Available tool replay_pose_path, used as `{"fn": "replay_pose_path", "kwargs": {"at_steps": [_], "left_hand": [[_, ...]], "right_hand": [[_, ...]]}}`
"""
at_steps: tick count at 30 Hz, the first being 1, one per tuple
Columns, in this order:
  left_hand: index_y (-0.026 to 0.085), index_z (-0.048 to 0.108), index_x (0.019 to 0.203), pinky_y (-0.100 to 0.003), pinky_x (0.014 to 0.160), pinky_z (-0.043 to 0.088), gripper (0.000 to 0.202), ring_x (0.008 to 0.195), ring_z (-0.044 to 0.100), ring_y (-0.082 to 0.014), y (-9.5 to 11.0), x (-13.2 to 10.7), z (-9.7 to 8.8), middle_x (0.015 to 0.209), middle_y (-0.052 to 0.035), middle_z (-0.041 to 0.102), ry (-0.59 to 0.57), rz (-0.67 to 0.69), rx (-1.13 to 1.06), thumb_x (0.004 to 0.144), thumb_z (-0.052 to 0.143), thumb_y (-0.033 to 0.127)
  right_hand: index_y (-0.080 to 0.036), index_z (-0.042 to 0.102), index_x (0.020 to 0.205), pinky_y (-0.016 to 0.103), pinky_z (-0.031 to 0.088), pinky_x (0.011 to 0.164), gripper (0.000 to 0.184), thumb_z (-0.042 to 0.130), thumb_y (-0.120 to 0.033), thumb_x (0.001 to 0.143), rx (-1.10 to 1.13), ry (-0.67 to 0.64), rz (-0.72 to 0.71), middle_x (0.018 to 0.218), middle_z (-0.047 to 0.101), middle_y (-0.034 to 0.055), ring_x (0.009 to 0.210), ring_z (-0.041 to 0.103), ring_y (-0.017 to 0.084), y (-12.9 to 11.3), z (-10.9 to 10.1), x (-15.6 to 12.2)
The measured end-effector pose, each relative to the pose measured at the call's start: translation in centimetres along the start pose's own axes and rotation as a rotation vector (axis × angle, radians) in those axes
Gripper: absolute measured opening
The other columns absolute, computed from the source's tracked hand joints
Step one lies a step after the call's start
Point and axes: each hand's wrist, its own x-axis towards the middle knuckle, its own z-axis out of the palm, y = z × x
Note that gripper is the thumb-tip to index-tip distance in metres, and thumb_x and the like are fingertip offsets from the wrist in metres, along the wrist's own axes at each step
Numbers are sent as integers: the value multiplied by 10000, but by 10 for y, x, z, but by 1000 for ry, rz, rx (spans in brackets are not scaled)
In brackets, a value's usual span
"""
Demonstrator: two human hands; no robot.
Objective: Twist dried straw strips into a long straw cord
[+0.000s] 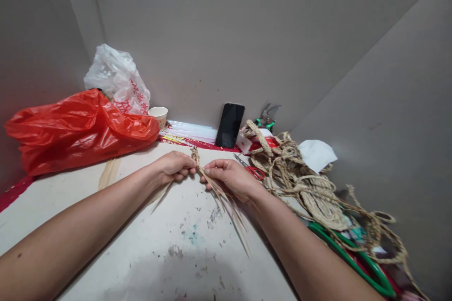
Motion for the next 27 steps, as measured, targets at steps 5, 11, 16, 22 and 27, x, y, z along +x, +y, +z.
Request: {"fn": "replay_pose_path", "kwargs": {"at_steps": [5, 11, 16, 22, 27], "left_hand": [[106, 544, 599, -175, 354, 64, 90, 341, 201, 3, -1, 1, -1, 494, 21, 491, -5, 12, -22, 674, 588, 133], [104, 581, 658, -175, 363, 57, 23, 356, 201, 2, -2, 1, -2, 535, 15, 522, -6, 12, -26, 660, 582, 126], [104, 607, 678, -180, 362, 53, 51, 357, 190, 2, -2, 1, -2, 536, 19, 515, -17, 36, -25, 651, 579, 136], [106, 605, 649, -195, 368, 61, 82, 359, 195, -4, -3, 0, 0, 511, 38, 485, 23, 63, 6, 628, 615, 184], [122, 582, 625, -203, 374, 96, 141, 352, 235, -15, -8, -1, 5, 485, 40, 487, 90, 123, 99, 653, 612, 257]], "right_hand": [[-137, 573, 669, 135, 364, 290, 176, 542, -220, 821, -42, 33, -43, 565, 606, 3, 385, 520, 67, 0, 1, 1], [-134, 550, 643, 118, 262, 253, 136, 590, -176, 766, -20, 17, -21, 503, 575, -16, 321, 449, 40, -2, 2, 4], [-161, 515, 671, 123, 185, 255, 126, 640, -179, 683, 18, -19, -14, 486, 554, -43, 293, 367, 25, 3, 6, 8], [-157, 496, 662, 124, 129, 286, 123, 599, -215, 698, 57, -77, 37, 486, 461, -72, 306, 263, 2, 1, 6, 8], [-156, 497, 629, 144, 64, 304, 300, 613, -417, 722, -20, -111, 58, 438, 318, -110, 310, 162, 1, -4, 5, 7]]}}
